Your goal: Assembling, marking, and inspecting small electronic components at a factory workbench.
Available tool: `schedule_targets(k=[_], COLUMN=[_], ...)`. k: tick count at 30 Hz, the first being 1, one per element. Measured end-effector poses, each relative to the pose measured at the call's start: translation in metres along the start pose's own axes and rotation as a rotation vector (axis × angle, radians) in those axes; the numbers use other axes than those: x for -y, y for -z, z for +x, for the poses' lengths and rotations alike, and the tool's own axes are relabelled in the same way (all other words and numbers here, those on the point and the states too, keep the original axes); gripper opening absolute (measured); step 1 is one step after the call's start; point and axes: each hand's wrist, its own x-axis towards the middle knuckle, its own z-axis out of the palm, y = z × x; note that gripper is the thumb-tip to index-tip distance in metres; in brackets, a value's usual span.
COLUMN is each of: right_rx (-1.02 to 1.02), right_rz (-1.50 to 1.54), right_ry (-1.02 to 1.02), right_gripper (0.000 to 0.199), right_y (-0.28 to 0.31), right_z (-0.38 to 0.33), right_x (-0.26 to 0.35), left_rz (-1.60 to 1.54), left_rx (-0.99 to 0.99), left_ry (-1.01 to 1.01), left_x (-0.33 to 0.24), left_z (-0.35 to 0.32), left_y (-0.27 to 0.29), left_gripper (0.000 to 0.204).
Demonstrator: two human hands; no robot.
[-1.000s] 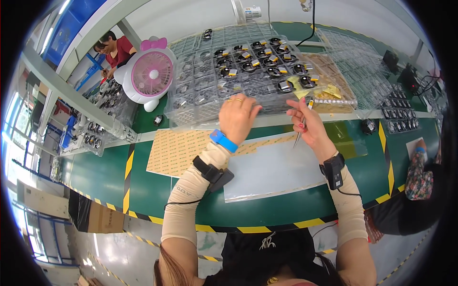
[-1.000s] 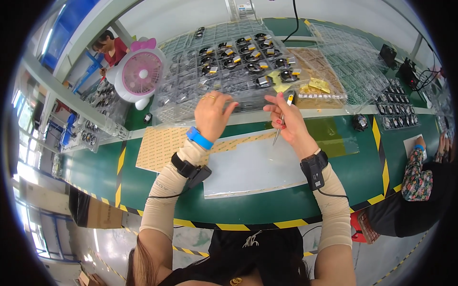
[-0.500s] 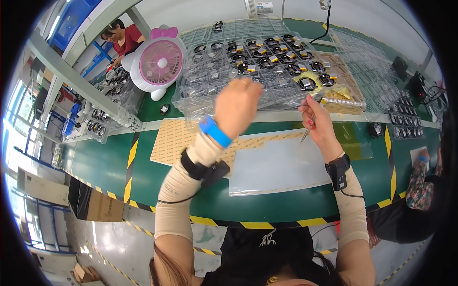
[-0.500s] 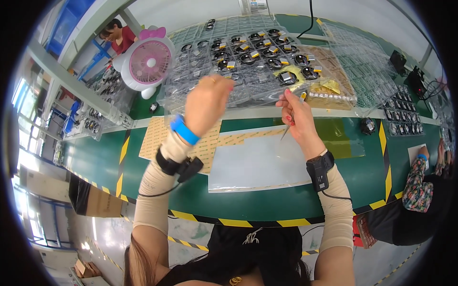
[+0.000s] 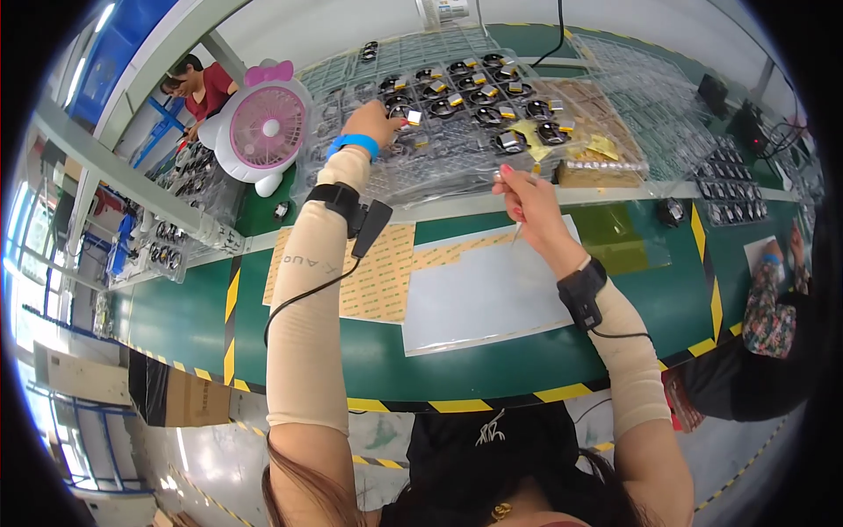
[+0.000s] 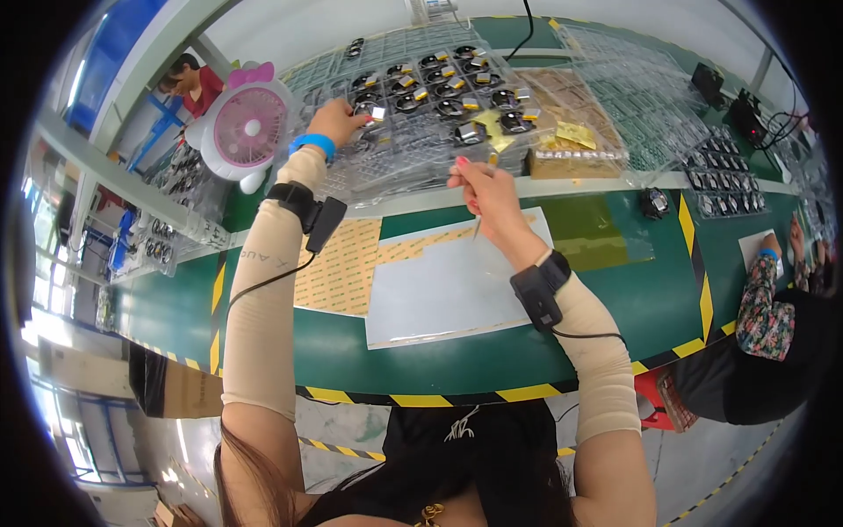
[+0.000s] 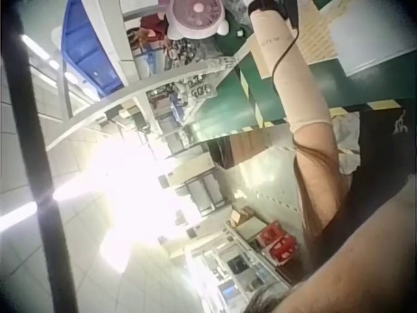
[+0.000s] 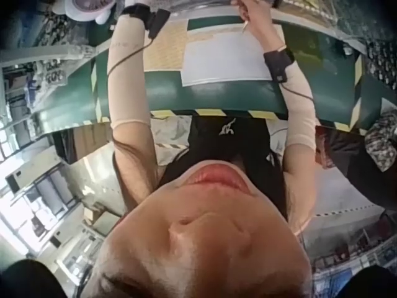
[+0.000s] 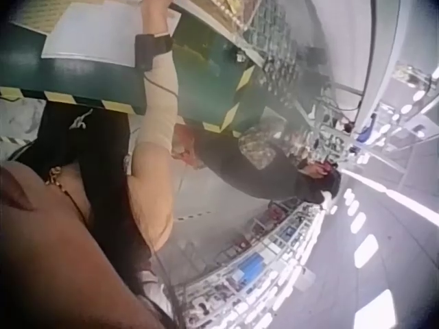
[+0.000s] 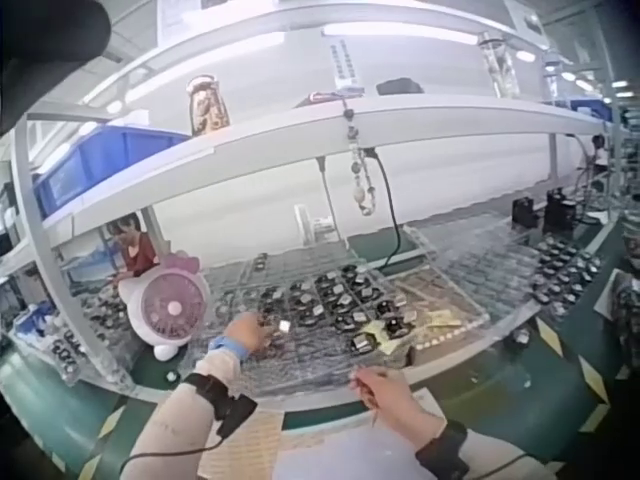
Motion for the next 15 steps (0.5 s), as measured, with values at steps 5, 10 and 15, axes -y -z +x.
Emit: schedule_targets(k=[5,10,15], right_rx=[0.060,0.220,0.170], right_rz=[-0.138,-0.402,-0.986], right_ry=[-0.055,-0.201,0.255], right_gripper=[0.027,0.026,0.015], right_y=[-0.007,0.005,0.029], right_z=[-0.005,-0.026,-0.056], right_x=[-0.001,0.009,-0.001], left_rz=[-0.388,-1.163,-1.650], left_rx=[-0.172,0.201,0.655], left_ry=[0.021,0.102,0.181], left_x=[-0.016,-0.057,-0.074], left_z=[-0.026,-0.101,-0.174], left_y=[0.018,0.057,0.012], left_gripper=[0.032,0.022,0.026])
